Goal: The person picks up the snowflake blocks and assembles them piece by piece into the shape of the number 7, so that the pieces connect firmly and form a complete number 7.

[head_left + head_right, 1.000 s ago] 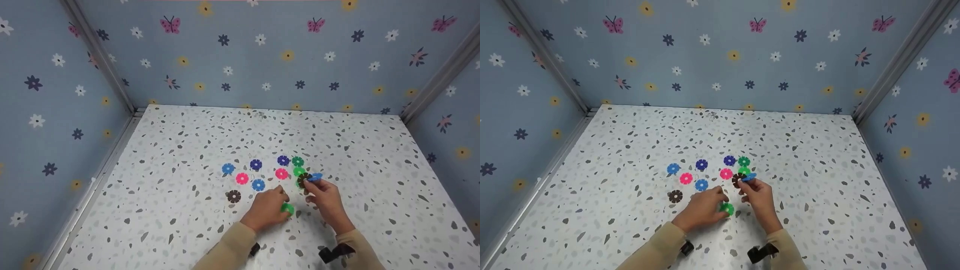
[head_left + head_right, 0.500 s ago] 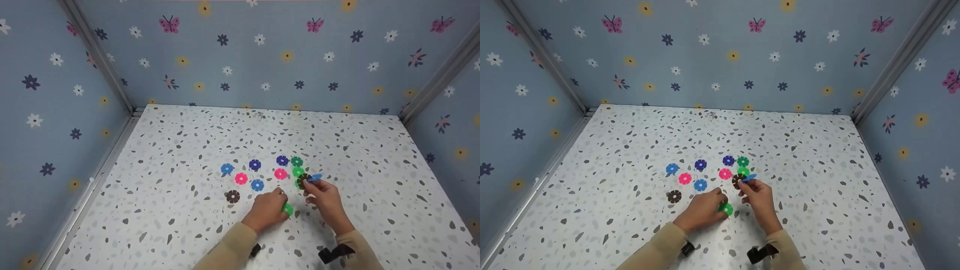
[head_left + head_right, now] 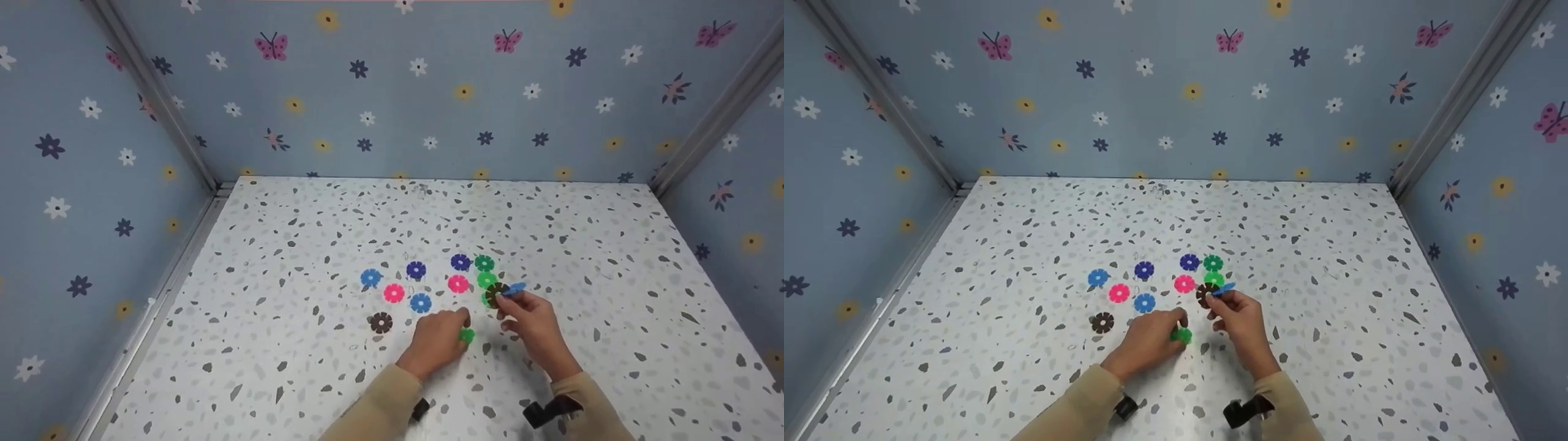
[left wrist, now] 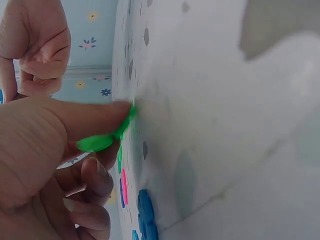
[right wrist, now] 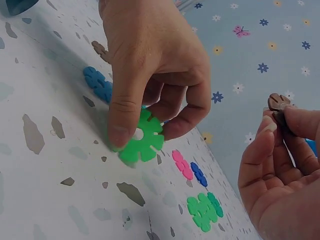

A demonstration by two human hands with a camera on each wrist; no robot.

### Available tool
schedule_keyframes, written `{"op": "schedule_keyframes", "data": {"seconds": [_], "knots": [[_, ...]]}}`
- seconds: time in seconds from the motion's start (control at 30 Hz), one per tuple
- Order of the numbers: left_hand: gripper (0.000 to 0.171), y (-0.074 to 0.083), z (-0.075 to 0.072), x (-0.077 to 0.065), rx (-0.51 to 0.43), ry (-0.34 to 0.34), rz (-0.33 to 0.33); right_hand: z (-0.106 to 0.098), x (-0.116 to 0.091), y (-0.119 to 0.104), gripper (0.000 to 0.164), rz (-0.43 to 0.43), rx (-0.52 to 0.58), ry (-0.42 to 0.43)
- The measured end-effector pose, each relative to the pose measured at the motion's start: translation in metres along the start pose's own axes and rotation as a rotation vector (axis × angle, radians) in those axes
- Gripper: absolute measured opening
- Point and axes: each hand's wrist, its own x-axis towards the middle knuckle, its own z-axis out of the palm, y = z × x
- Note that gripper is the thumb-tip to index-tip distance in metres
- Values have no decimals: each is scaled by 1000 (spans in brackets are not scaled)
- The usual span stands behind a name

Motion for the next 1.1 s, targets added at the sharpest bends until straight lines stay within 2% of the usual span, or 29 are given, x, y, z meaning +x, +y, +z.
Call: {"op": "schedule_keyframes", "data": {"seconds": [0.13, 0.27, 0.33, 0.43, 0.6, 1.1], "knots": [[7, 3, -6, -1, -31, 80, 16, -2, -2, 0, 24, 3, 24, -9], [15, 6, -16, 0, -99, 218, 58, -2, -1, -3, 25, 46, 36, 1], [19, 9, -20, 0, -103, 289, 92, -1, 0, -5, 26, 63, 42, 3], [18, 13, -23, 1, -91, 357, 130, 0, 0, -6, 26, 73, 58, 5], [13, 16, -24, 2, -57, 392, 141, 0, 0, -6, 22, 77, 75, 4], [10, 15, -25, 1, -54, 485, 195, 2, -1, -6, 20, 59, 40, -8]]}}
